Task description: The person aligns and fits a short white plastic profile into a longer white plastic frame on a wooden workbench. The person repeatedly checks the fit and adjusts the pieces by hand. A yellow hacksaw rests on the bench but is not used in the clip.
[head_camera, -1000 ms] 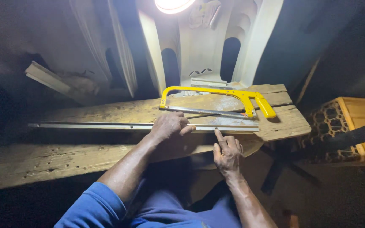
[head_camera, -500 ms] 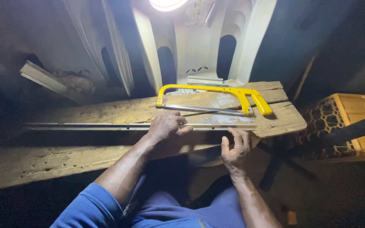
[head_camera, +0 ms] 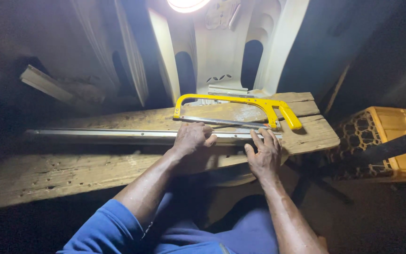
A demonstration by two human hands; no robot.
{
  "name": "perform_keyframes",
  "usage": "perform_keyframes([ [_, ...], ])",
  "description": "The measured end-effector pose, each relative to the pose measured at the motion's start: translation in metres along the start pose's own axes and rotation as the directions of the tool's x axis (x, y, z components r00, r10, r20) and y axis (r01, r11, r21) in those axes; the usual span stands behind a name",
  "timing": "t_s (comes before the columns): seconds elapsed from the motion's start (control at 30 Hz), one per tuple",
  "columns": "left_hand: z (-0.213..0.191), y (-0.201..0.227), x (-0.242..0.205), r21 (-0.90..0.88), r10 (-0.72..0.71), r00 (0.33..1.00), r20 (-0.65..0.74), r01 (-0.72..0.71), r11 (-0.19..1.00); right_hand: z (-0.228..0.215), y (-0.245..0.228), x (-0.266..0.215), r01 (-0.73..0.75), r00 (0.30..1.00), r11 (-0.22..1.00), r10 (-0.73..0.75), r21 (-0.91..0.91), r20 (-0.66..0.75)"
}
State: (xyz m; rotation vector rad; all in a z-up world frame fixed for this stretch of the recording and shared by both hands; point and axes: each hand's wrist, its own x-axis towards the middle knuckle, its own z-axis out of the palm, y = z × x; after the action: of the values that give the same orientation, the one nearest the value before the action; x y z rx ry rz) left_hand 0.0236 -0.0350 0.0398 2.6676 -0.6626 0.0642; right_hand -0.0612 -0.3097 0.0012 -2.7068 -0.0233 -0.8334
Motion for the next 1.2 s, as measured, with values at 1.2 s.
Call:
perform_keyframes([
  [1.2, -0.005, 0.035, -0.046, -0.07, 0.016, 0.958, -0.285, -0.038, 0.997, -0.015, -0.009, -0.043, -0.051, 0.961, 0.996, 0.069, 0.074, -0.267],
])
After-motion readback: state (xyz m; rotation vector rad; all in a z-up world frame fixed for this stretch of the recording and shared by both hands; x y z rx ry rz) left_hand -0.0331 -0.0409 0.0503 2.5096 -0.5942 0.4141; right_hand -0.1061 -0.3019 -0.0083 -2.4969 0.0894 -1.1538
